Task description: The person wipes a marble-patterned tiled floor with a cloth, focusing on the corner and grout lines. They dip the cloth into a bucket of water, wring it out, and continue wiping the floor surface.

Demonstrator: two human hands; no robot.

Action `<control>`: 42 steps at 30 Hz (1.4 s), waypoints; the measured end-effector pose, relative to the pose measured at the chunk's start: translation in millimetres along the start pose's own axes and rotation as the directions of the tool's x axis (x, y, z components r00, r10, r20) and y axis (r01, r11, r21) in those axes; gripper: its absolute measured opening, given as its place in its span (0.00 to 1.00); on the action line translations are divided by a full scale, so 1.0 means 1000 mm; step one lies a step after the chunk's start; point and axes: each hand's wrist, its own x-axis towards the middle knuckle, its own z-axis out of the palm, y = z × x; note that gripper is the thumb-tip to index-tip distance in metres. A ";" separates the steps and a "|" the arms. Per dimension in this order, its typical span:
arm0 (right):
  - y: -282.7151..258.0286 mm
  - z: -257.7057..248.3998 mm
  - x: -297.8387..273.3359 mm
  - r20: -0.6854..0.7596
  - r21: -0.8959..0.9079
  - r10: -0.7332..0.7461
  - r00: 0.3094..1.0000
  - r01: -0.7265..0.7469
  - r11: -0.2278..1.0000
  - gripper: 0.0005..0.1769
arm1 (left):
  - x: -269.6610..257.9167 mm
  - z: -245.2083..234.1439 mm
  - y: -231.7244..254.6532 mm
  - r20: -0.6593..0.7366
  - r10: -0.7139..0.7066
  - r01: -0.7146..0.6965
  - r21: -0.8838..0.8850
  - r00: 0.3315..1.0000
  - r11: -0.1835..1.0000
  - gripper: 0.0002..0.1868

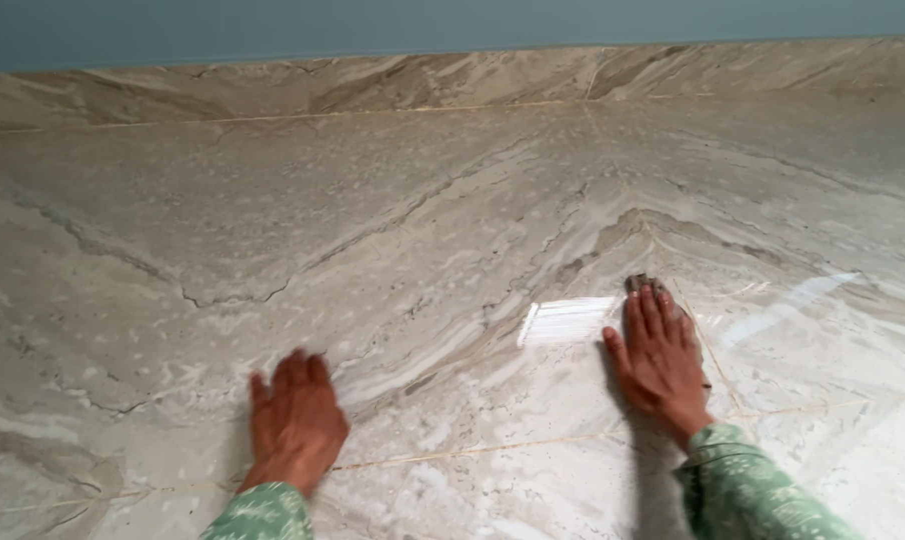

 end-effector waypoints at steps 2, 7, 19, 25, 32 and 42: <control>-0.025 0.006 -0.004 -0.027 0.044 0.004 1.000 -0.003 0.999 0.46 | 0.002 -0.006 0.018 -0.077 0.082 -0.085 -0.036 0.994 0.996 0.35; -0.135 0.030 -0.026 -0.051 0.180 -0.234 0.971 0.239 0.954 0.46 | 0.008 -0.026 0.076 -0.185 0.246 -0.265 -0.085 0.952 0.961 0.36; -0.076 0.025 0.036 0.006 0.153 -0.321 0.947 0.316 0.936 0.42 | -0.002 -0.038 0.084 -0.273 0.280 -0.335 -0.179 0.920 0.925 0.34; 0.036 0.002 0.024 -0.002 -0.099 -0.182 0.983 0.181 0.979 0.42 | -0.007 -0.026 0.071 -0.226 0.184 -0.233 -0.211 0.956 0.949 0.33; 0.003 0.022 -0.031 -0.120 0.024 -0.125 0.985 0.129 0.991 0.43 | -0.016 -0.031 0.074 -0.237 0.187 -0.249 -0.267 0.953 0.931 0.31; -0.159 0.056 -0.032 -0.304 -0.241 -0.652 0.694 0.606 0.758 0.40 | -0.026 -0.038 0.083 -0.103 0.267 -0.283 -0.188 0.958 0.941 0.32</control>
